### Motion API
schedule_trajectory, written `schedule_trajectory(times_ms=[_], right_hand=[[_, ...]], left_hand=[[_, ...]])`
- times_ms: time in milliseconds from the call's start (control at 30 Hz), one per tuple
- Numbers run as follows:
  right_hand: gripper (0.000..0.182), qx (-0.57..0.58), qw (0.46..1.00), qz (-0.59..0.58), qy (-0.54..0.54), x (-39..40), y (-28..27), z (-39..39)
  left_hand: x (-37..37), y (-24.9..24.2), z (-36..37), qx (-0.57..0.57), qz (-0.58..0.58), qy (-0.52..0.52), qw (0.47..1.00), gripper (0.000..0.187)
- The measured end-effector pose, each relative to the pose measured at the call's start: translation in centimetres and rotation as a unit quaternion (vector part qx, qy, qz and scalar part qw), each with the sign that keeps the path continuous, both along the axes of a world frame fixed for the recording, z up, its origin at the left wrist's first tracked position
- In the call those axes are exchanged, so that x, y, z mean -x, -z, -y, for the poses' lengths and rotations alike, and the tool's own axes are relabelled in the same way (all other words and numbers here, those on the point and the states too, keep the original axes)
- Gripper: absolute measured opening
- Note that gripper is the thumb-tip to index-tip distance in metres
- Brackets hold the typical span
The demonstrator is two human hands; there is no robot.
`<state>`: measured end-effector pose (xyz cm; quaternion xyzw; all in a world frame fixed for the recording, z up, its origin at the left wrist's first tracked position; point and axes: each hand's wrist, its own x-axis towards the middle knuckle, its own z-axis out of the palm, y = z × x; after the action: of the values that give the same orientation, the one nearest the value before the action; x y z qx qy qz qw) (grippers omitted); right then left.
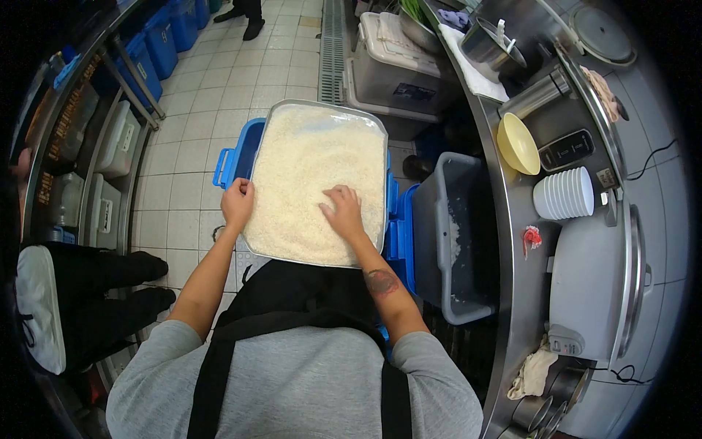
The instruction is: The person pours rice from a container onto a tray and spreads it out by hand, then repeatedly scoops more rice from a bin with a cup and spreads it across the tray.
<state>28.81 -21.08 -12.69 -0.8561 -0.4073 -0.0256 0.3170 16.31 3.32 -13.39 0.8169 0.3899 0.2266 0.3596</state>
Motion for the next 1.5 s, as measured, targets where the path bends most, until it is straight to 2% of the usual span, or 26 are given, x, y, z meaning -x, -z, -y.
schedule_trajectory(times_ms=[33,100,200,333,400,467,600,667,800,867,1033,1100,1200,1267,1500], right_hand=[[0.034,0.0,1.0,0.0,0.0,-0.4,0.3,-0.1],[0.034,-0.011,0.994,0.027,0.104,-1.3,1.0,-0.3],[0.033,-0.033,0.986,0.033,0.158,-1.2,1.2,-1.0],[0.032,-0.06,0.992,0.003,0.108,-0.1,1.3,-0.9],[0.036,-0.039,0.998,-0.049,0.023,0.4,1.7,-0.4],[0.035,-0.037,0.998,-0.052,0.014,0.6,1.2,0.3],[0.028,-0.022,0.993,-0.1,0.062,-1.2,-1.8,1.2],[0.028,0.007,0.966,-0.214,0.148,-2.3,-4.1,1.0],[0.028,-0.045,0.96,-0.245,0.126,-3.6,-8.5,0.3],[0.03,-0.115,0.975,-0.171,0.08,-3.7,-9.3,0.0],[0.029,-0.099,0.984,-0.127,0.079,-2.0,-7.7,-0.5],[0.029,-0.074,0.994,-0.061,0.054,-1.0,-5.5,-0.2],[0.037,-0.025,0.994,-0.108,0.013,2.3,-3.2,0.3],[0.046,0.079,0.993,-0.085,-0.023,4.3,-2.1,0.4],[0.046,0.167,0.985,0.035,-0.017,1.7,-0.2,0.0]], left_hand=[[0.0,0.0,0.0,0.001,0.0,0.0,1.0,0.019],[0.0,0.0,0.0,0.003,0.0,0.001,1.0,0.019],[0.0,-0.1,0.0,0.005,-0.005,-0.001,1.0,0.019],[0.0,-0.1,0.1,0.003,0.002,-0.003,1.0,0.019],[0.0,0.0,0.1,0.006,0.003,-0.002,1.0,0.019],[0.2,0.1,0.1,0.011,0.003,-0.006,1.0,0.019],[0.0,0.3,-0.1,0.006,0.011,0.0,1.0,0.019],[0.0,0.3,-0.1,0.005,0.013,0.0,1.0,0.018],[0.0,0.2,0.0,-0.003,0.002,-0.004,1.0,0.018],[0.0,0.2,0.0,-0.002,0.004,-0.004,1.0,0.018],[0.0,0.3,0.0,0.006,0.009,-0.005,1.0,0.019],[-0.1,0.2,0.0,0.007,0.008,-0.005,1.0,0.019],[0.0,0.0,0.1,0.007,0.005,-0.004,1.0,0.019],[0.0,0.0,0.1,0.004,0.002,-0.004,1.0,0.019],[-0.1,0.1,0.0,0.005,0.005,-0.004,1.0,0.02]])
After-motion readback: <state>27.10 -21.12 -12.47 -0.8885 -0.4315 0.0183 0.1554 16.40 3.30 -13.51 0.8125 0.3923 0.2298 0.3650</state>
